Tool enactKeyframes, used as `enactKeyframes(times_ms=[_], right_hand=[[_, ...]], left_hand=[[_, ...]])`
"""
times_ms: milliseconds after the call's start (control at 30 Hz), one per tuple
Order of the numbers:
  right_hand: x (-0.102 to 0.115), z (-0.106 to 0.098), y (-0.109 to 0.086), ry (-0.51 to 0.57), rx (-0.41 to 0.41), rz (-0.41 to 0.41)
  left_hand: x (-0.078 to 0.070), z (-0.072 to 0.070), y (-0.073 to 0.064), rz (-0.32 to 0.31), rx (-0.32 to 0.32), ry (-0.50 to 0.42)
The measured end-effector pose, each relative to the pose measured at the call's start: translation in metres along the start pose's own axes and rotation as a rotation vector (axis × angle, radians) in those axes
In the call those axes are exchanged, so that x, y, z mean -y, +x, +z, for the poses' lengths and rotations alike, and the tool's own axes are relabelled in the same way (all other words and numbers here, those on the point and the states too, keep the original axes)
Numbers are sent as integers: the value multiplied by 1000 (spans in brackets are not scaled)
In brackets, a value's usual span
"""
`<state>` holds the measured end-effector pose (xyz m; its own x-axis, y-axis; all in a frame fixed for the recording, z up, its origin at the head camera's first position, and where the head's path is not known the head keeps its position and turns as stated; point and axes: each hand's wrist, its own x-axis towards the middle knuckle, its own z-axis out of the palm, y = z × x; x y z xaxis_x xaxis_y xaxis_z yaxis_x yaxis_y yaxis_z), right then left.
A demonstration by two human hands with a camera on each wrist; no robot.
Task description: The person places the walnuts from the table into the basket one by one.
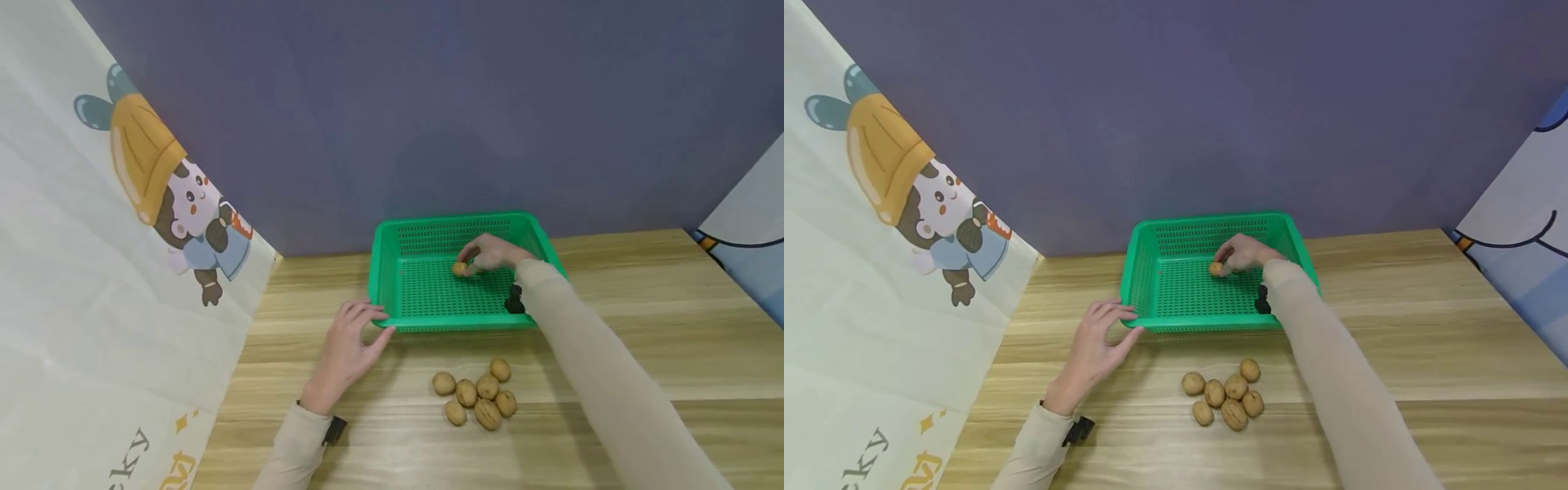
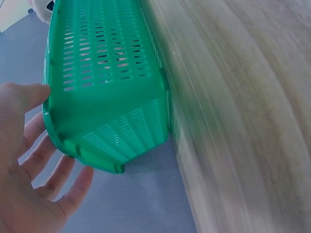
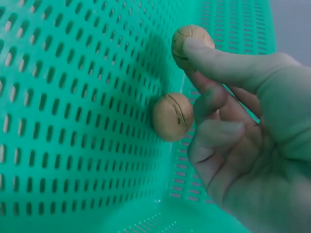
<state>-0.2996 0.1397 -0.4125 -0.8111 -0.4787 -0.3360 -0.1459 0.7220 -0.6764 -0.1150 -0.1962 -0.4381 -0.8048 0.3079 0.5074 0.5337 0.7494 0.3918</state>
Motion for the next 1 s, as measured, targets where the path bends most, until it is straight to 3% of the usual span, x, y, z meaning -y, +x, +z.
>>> enactKeyframes(times_ms=[200,533,733,1000], right_hand=[[-8,4,1,-64,-20,-12],[-4,5,3,-66,-26,-6],[16,-15,-16,7,-15,-51],[41,-40,-52,-32,-77,-126]], left_hand=[[-2,4,1,7,10,-4],[-4,2,2,10,3,-10],[-3,2,1,2,4,-7],[0,1,-1,0,-13,-3]])
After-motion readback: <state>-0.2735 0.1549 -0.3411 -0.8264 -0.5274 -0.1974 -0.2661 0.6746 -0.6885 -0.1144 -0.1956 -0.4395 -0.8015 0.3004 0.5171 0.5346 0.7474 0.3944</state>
